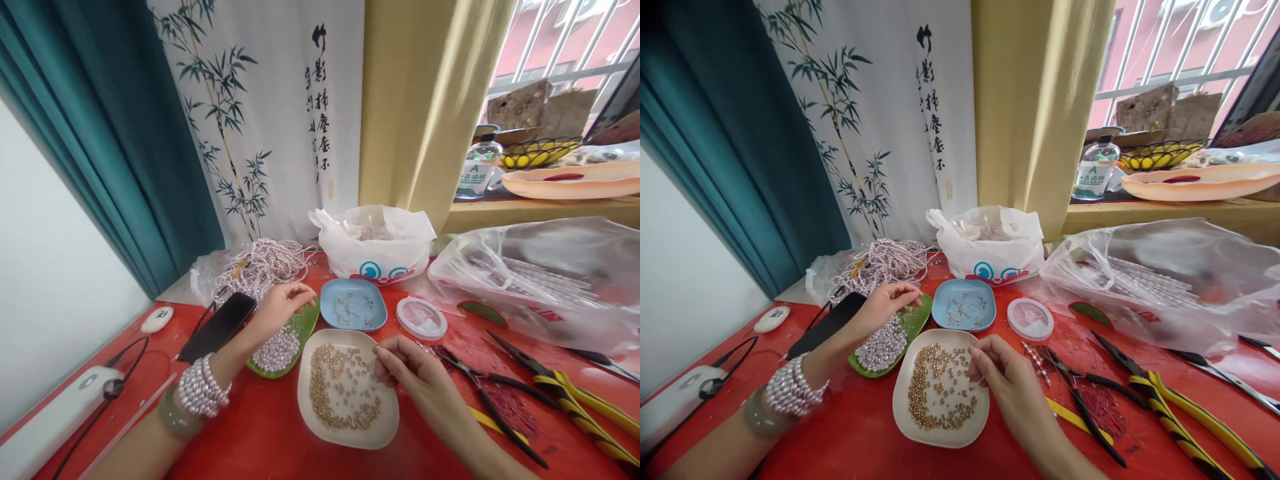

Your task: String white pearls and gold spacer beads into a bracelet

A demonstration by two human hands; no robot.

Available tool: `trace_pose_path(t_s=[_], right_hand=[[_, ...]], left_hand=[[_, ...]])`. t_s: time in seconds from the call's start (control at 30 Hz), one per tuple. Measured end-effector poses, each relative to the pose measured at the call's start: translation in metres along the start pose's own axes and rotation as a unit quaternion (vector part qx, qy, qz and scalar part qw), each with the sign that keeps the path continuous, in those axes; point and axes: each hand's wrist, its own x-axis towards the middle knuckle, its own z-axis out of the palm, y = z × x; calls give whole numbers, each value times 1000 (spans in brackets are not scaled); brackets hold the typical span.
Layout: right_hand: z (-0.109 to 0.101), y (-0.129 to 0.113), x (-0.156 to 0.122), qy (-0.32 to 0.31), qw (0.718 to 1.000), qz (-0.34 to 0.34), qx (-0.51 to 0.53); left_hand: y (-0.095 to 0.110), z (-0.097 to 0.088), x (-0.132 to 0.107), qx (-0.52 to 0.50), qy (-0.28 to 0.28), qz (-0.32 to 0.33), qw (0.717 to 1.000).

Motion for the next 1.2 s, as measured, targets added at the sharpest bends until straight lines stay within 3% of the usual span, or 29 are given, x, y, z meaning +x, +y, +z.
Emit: trace_pose_path(t_s=[0.33, 0.6, 0.8, 1.2], right_hand=[[-2, -1, 2, 3, 1000, 27, -1], [-3, -5, 1, 15, 999, 35, -4], [-4, -3, 2, -17, 999, 25, -27], [-8, 5, 4, -43, 997, 39, -48]], left_hand=[[-30, -35, 11, 249, -2, 5, 968], [-40, -31, 7, 371, -6, 23, 928], [-39, -28, 4, 416, -17, 42, 908], [-38, -31, 4, 422, -54, 25, 905]])
